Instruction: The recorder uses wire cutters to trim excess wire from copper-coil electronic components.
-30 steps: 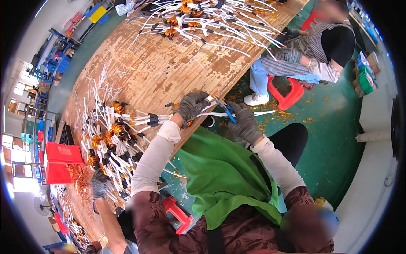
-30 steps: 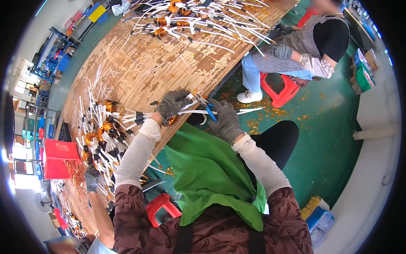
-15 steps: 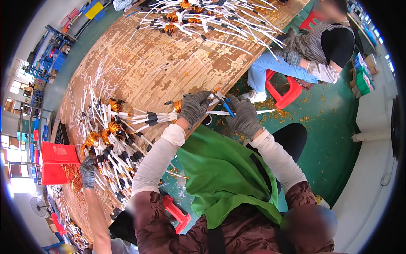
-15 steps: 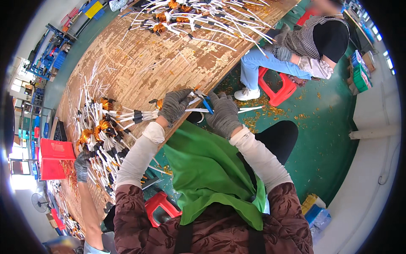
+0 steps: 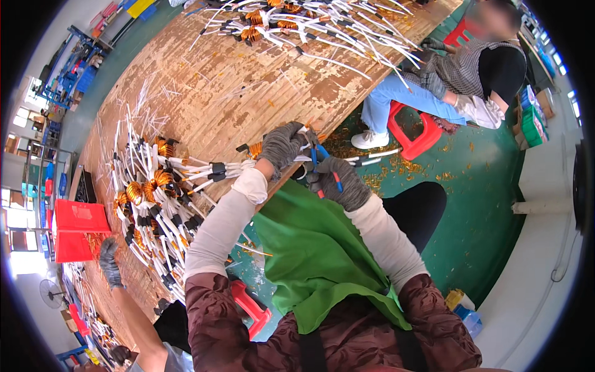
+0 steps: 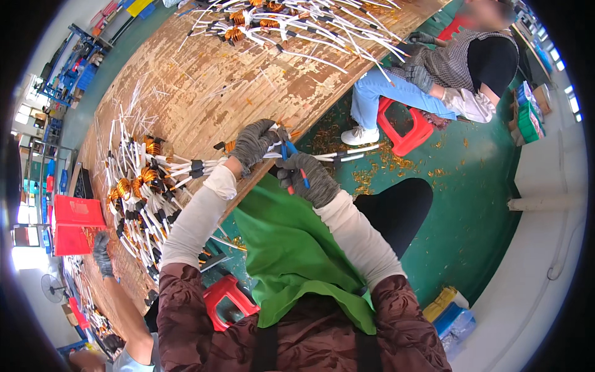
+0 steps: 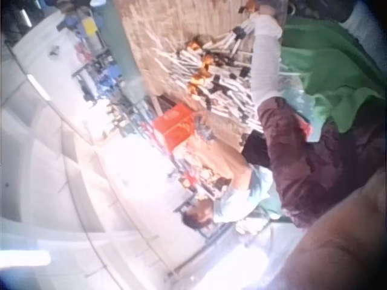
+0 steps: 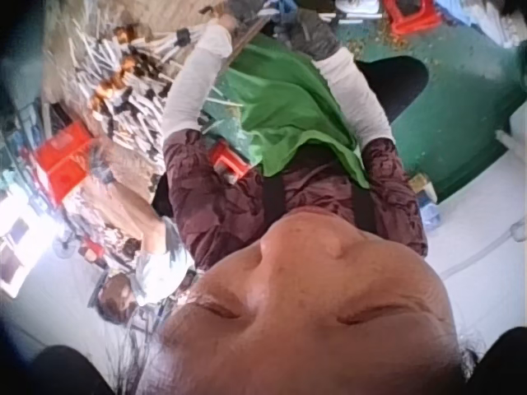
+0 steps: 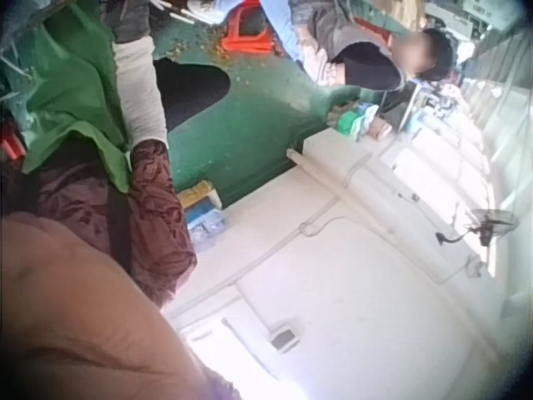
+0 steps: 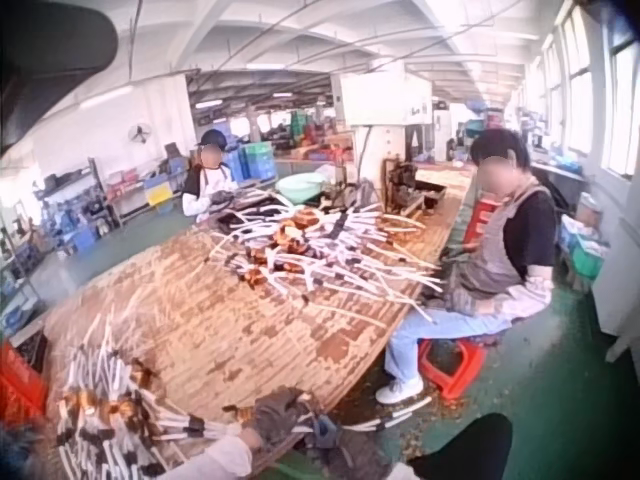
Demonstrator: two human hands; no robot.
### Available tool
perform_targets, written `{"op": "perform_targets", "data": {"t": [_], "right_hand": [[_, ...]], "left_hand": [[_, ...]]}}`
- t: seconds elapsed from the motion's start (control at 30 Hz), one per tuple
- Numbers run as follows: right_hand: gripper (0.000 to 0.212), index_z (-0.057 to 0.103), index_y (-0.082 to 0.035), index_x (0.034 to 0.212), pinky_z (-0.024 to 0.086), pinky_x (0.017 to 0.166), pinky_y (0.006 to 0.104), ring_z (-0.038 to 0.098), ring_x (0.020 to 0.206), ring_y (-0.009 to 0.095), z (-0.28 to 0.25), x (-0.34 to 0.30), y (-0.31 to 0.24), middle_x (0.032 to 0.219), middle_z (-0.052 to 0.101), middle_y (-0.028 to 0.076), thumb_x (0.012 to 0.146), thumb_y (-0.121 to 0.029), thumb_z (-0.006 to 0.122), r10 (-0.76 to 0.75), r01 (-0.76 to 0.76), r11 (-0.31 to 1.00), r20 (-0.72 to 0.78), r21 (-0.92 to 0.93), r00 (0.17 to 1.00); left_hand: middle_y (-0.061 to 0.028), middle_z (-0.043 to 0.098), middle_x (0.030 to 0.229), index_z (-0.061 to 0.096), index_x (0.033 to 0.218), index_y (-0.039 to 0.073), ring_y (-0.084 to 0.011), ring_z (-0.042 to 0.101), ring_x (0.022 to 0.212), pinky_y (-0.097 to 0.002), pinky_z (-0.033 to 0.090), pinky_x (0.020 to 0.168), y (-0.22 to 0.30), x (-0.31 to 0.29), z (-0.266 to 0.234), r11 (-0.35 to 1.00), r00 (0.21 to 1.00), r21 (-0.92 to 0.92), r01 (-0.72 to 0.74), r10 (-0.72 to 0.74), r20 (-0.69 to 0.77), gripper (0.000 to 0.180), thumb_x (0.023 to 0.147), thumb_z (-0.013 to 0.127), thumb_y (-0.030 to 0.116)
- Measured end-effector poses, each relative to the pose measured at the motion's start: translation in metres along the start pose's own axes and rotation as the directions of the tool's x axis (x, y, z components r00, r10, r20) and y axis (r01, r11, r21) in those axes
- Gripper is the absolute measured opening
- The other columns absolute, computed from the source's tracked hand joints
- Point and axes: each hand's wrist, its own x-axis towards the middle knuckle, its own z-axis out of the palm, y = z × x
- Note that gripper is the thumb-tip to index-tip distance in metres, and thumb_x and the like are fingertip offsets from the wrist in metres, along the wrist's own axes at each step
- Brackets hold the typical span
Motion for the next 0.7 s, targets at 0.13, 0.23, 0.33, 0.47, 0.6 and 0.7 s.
{"op": "perform_targets", "data": {"t": [0.13, 0.23, 0.33, 0.47, 0.6, 0.7], "right_hand": [[0.036, 0.053, 0.0, 0.108, 0.044, 0.048, 0.0238, 0.053, 0.059, 0.013, 0.002, -0.005, 0.005, 0.085, 0.057, 0.008, 0.073, -0.002, 0.056, -0.167, 0.121, 0.919, 0.091, 0.375, 0.982], [0.039, 0.052, 0.0, 0.111, 0.044, 0.047, 0.0212, 0.053, 0.058, 0.012, -0.004, -0.007, 0.003, 0.087, 0.056, 0.008, 0.073, -0.002, 0.057, -0.178, 0.179, 0.982, -0.025, 0.063, 0.984], [0.044, 0.05, 0.0, 0.116, 0.044, 0.052, 0.0203, 0.053, 0.062, 0.011, -0.007, -0.014, 0.003, 0.087, 0.057, 0.007, 0.073, -0.002, 0.057, -0.18, 0.179, 0.983, 0.014, 0.047, 0.984], [0.049, 0.048, 0.0, 0.121, 0.044, 0.051, 0.0205, 0.053, 0.061, 0.011, -0.007, -0.019, 0.003, 0.086, 0.057, 0.006, 0.072, -0.004, 0.058, -0.183, 0.183, 0.977, -0.01, 0.113, 0.983], [0.051, 0.048, 0.0, 0.121, 0.044, 0.055, 0.0209, 0.052, 0.062, 0.011, -0.018, -0.012, 0.009, 0.088, 0.057, 0.005, 0.071, -0.007, 0.059, -0.169, 0.168, 0.981, 0.012, 0.094, 0.985], [0.051, 0.049, 0.0, 0.12, 0.044, 0.058, 0.0215, 0.051, 0.064, 0.012, -0.024, -0.012, 0.016, 0.088, 0.057, 0.005, 0.07, -0.007, 0.059, -0.182, 0.185, 0.98, -0.047, 0.068, 0.982]], "left_hand": [[-0.0142, 0.063, 0.091, 0.057, 0.103, -0.004, -0.0174, 0.059, 0.083, -0.0302, 0.046, 0.075, 0.013, 0.01, -0.01, 0.944, 0.966, -0.279, 0.174, -0.108, 0.236, 0.031, 0.08, 0.062, 0.017], [-0.013, 0.061, 0.088, 0.057, 0.099, -0.003, -0.017, 0.056, 0.08, -0.0308, 0.045, 0.072, 0.022, 0.019, -0.023, 0.968, 0.931, -0.217, 0.129, -0.043, 0.362, 0.035, 0.08, 0.063, 0.026], [-0.0108, 0.06, 0.081, 0.058, 0.095, -0.002, -0.0166, 0.054, 0.074, -0.0323, 0.044, 0.069, 0.026, 0.021, -0.02, 0.99, 0.927, -0.139, -0.006, 0.057, 0.37, 0.038, 0.078, 0.065, 0.031], [-0.0103, 0.061, 0.082, 0.058, 0.095, -0.001, -0.0157, 0.055, 0.075, -0.0308, 0.045, 0.07, 0.027, 0.021, -0.02, 0.982, 0.911, -0.139, 0.129, -0.062, 0.409, 0.034, 0.076, 0.067, 0.026], [-0.0099, 0.062, 0.081, 0.06, 0.092, 0.001, -0.0163, 0.057, 0.073, -0.0312, 0.046, 0.068, 0.024, 0.023, -0.015, 0.99, 0.915, -0.122, 0.064, -0.009, 0.403, 0.034, 0.072, 0.069, 0.027], [-0.0123, 0.063, 0.073, 0.063, 0.083, 0.003, -0.0222, 0.06, 0.068, -0.0329, 0.046, 0.063, 0.033, 0.022, -0.015, 0.999, 0.941, 0.052, 0.001, -0.019, 0.339, 0.038, 0.068, 0.071, 0.036]]}}
